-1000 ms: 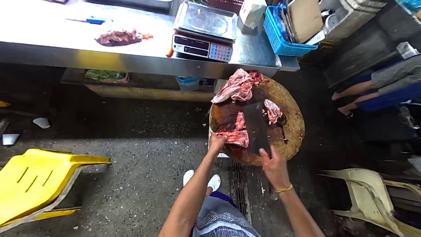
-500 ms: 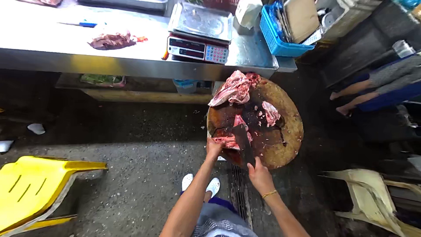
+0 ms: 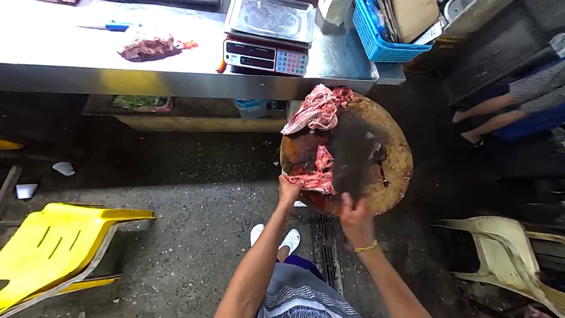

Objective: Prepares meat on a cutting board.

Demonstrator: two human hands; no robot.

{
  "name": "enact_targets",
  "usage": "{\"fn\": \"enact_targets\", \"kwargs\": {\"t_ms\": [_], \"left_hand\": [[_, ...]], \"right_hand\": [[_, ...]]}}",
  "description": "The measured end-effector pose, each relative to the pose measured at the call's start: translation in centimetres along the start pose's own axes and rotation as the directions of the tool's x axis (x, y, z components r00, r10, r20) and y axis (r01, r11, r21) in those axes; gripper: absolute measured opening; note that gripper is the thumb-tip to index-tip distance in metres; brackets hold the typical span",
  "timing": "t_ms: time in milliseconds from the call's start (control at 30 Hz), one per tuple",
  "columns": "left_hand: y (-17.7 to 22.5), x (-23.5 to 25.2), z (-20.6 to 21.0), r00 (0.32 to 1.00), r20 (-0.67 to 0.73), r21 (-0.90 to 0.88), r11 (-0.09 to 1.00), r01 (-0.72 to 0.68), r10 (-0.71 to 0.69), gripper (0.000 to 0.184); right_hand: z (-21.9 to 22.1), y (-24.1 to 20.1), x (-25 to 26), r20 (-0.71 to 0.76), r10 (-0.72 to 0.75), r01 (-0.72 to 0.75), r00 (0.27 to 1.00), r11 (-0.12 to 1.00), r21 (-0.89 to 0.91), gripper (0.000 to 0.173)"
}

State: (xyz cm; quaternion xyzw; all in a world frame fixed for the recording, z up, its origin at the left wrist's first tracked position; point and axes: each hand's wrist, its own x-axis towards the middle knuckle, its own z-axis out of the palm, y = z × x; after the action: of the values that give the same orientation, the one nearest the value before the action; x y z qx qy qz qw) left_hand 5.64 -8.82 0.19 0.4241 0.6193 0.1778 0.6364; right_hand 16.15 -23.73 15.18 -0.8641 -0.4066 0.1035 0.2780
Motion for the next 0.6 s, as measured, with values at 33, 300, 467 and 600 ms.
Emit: {"fn": "enact_targets", "kwargs": {"t_ms": [33, 300, 467, 600], "left_hand": [[-0.1, -0.1, 0.0, 1.0, 0.008, 0.008, 1.0, -0.011, 0.011, 0.069], [-0.6, -0.3, 0.2, 0.999, 0.047, -0.048, 0.999, -0.007, 0.009, 0.073], [-0.5, -0.4, 0.3, 0.999, 0.015, -0.071, 0.997, 0.033, -0.032, 0.076], [-0.9, -0.1, 0.5, 0.999, 0.01, -0.095, 0.995, 0.037, -0.036, 0.075]], "right_hand": [[1.1, 1.5, 0.1, 0.256, 0.183, -0.138, 0.949, 0.973, -0.184, 0.045], [-1.4, 2.3, 2.3, 0.341, 0.218, -0.147, 0.915, 0.964, -0.221, 0.046], [-6.5, -2.8, 2.1, -0.206, -0.093, 0.132, 0.974, 0.975, 0.181, 0.043], [-6.8, -5.4, 1.9, -0.513, -0.213, 0.421, 0.831, 0.845, 0.331, 0.039]]}}
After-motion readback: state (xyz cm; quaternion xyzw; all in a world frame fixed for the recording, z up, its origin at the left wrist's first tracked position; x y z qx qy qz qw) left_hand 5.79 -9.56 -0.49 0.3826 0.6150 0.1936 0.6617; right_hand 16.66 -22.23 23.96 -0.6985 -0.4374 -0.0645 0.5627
